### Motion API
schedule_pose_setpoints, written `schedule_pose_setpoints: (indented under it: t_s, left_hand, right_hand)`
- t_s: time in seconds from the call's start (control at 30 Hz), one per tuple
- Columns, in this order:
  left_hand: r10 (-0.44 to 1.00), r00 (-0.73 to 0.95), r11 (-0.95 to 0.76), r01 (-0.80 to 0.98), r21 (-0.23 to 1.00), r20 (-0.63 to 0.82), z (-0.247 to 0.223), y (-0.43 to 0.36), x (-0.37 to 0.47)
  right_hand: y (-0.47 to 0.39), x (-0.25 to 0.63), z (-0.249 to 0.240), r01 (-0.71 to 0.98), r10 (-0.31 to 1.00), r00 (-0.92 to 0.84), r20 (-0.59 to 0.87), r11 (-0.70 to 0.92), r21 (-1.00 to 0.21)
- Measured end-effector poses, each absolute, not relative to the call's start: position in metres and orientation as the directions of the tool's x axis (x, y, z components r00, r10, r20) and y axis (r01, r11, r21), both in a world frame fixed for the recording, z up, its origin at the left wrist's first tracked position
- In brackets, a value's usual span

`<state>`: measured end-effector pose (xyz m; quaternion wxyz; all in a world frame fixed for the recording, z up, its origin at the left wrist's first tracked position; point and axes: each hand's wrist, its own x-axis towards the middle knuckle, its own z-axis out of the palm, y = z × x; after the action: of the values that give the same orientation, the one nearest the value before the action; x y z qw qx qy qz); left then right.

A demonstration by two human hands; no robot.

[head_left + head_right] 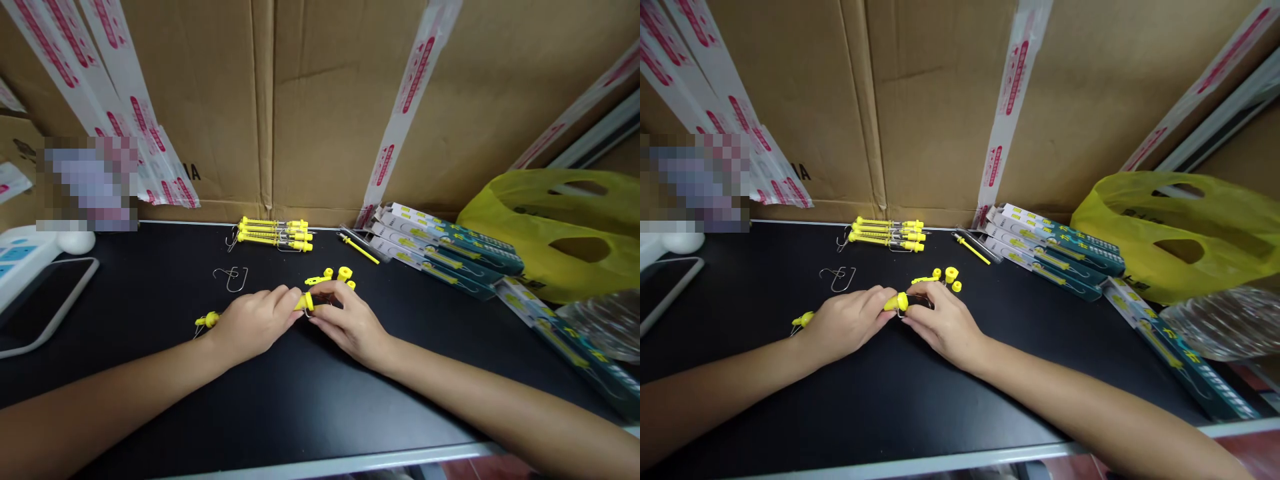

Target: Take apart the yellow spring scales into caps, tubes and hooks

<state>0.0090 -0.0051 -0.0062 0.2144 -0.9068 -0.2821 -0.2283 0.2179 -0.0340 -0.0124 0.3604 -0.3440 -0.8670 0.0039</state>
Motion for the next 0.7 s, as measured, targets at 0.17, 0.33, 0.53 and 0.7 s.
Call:
schedule_pose_setpoints:
  t_s: [0.17,0.33,0.53,0.7]
  left_hand:
    - [0.461,0.738,-0.732,0.630,-0.260,0.493,-0.004,-0.011,0.013]
    - [0.515,0.743,-0.725,0.644,-0.245,0.428,-0.002,-0.013,0.017]
    - [0.552,0.740,-0.725,0.653,-0.217,0.384,0.000,-0.015,0.019]
    - [0.535,0.753,-0.735,0.639,-0.227,0.384,0.001,-0.014,0.019]
  right_hand:
    - [-0.037,0.217,-0.014,0.560,0.536,-0.453,0.713,0.793,-0.241]
    - [-0.039,0.217,-0.011,0.570,0.488,-0.458,0.743,0.803,-0.175]
    - [-0.041,0.214,-0.011,0.586,0.484,-0.462,0.743,0.796,-0.154]
    - [-0.044,0.212,-0.010,0.582,0.527,-0.433,0.731,0.783,-0.219]
